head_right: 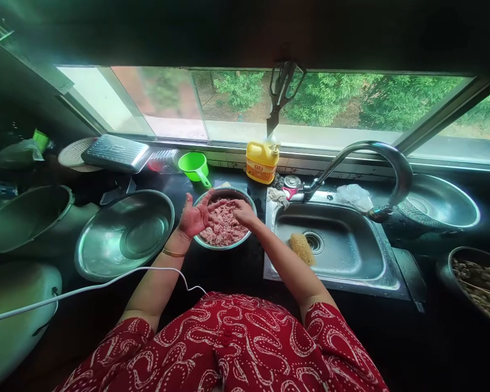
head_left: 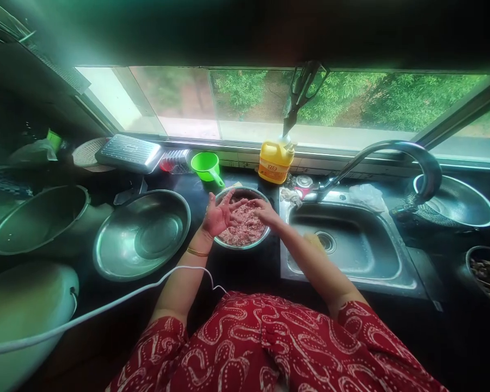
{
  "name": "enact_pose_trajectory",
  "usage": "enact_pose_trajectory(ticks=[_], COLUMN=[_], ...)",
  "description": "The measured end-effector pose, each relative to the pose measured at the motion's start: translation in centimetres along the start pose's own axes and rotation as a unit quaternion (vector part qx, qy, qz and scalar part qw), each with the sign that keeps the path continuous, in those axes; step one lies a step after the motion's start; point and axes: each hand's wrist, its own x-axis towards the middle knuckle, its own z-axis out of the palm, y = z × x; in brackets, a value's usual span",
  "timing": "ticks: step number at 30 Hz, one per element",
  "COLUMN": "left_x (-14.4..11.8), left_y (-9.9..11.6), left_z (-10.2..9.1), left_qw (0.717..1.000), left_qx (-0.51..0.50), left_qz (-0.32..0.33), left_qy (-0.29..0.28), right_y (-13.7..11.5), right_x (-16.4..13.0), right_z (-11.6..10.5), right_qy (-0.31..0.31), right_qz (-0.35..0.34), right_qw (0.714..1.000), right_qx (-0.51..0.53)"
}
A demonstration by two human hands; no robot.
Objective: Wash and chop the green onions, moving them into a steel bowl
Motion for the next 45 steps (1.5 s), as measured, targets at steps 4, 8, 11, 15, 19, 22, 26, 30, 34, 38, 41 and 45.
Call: enact_pose_trajectory(ticks=[4,8,11,15,19,22,26,30,34,38,41,45], left_x=[0.3,0.8,0.9,1.1,1.2,0.8,-0.3,-0.5,-0.2,-0.3,-0.7,-0.8], left_y=[-0.4,-0.9,-1.2,-1.8,-2.4,-2.7,-2.5,-2.5,-3.0,-3.3,-3.2,-2.6], left_z=[0.4,0.5,-0.2,-0.7,-0.3,-0.2,-0.5,-0.6,-0.4,-0.8,-1.4,-2.0], left_qw=[0.998,0.997,0.997,0.997,0.995,0.992,0.988,0.979,0.972,0.965,0.956,0.932], left_qx=[0.049,0.061,0.059,0.061,0.087,0.112,0.142,0.178,0.204,0.248,0.284,0.351], left_qz=[-0.022,-0.027,-0.027,-0.029,-0.015,0.001,0.016,0.030,0.043,0.038,0.029,0.022], left_qy=[0.013,0.035,0.035,0.039,0.056,0.055,0.066,0.093,0.106,0.084,0.070,0.089], right_y=[-1.1,-1.7,-1.4,-0.7,-0.4,-0.2,0.4,0.0,-0.4,0.7,2.0,2.0], right_x=[-0.4,-0.8,-0.8,-0.9,-0.9,-0.7,-0.6,-1.6,-2.9,-2.7,-2.1,-2.1], right_z=[0.4,1.3,1.6,2.0,2.7,2.6,1.6,1.7,3.2,3.5,2.4,1.0], right_qy=[-0.078,-0.111,-0.102,-0.090,-0.088,-0.087,-0.015,0.072,0.037,0.006,-0.004,0.039], right_qz=[0.009,0.034,0.062,0.146,0.210,0.201,0.107,-0.061,-0.151,-0.154,-0.138,-0.112], right_qw=[0.993,0.984,0.978,0.955,0.917,0.921,0.976,0.990,0.941,0.923,0.920,0.925], right_qx=[0.091,0.138,0.173,0.243,0.327,0.322,0.188,-0.104,-0.302,-0.353,-0.366,-0.360])
